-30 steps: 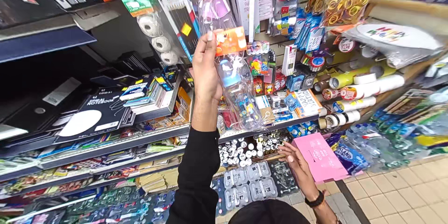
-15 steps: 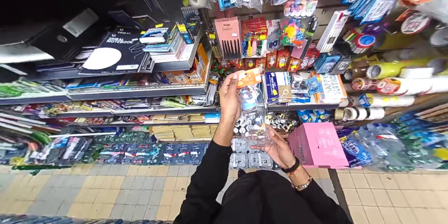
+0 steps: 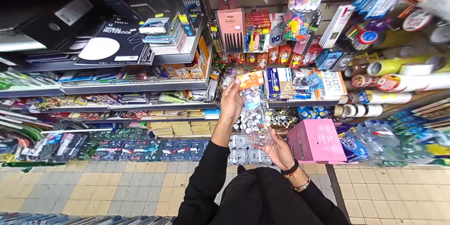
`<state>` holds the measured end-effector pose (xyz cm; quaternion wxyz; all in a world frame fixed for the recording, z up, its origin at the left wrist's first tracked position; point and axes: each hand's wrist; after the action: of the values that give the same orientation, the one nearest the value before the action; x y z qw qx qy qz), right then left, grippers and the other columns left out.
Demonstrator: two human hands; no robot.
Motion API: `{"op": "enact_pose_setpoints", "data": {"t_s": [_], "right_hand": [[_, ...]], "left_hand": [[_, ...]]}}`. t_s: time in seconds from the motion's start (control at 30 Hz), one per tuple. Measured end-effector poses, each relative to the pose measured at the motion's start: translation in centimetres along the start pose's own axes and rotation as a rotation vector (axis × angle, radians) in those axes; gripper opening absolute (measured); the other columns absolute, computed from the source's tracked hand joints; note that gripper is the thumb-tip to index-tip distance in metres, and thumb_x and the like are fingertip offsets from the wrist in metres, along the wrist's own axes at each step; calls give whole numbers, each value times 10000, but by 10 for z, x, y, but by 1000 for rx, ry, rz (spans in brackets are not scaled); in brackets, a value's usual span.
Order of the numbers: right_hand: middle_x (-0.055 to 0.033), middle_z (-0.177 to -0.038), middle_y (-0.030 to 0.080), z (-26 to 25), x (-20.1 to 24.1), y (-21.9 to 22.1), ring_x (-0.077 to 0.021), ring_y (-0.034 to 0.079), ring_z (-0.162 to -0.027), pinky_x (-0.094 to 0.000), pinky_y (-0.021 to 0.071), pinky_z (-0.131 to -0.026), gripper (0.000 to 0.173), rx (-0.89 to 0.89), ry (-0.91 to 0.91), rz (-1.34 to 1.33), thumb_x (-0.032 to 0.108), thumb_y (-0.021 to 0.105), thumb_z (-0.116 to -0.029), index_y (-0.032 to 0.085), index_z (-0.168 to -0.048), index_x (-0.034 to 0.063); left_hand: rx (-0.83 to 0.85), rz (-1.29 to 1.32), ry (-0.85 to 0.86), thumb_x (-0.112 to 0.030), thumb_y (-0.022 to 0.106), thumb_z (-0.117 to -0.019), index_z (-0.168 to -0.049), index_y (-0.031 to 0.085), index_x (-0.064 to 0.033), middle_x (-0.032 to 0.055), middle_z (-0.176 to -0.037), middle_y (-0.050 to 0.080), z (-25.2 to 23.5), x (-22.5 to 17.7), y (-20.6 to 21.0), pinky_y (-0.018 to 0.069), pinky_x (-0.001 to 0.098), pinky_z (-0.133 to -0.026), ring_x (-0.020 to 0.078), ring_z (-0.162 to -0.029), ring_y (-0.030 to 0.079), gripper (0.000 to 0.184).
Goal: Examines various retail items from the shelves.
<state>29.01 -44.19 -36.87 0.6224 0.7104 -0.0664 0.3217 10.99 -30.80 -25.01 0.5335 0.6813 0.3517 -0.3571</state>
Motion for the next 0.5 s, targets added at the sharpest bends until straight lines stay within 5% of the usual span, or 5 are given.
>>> {"op": "enact_pose_setpoints", "data": {"t_s": [0.5], "right_hand": [[-298,-1469,477,3,-5,0,-450,554,-1295,-587,511,-1035,556,-18,-37,-28,347,423,-1097,339,-1546,32]], "left_hand": [[25,21,-4,-287,311,-1126,-1340,573,-17,169,-1252,660,2,3,2,559,455,-975,263,-1133,661,434]]}}
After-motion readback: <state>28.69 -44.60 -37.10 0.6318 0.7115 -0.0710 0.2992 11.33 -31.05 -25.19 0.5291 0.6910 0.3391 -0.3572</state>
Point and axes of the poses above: each hand's wrist, its own z-axis away from the middle knuckle, its own y-axis out of the palm, x = y × z
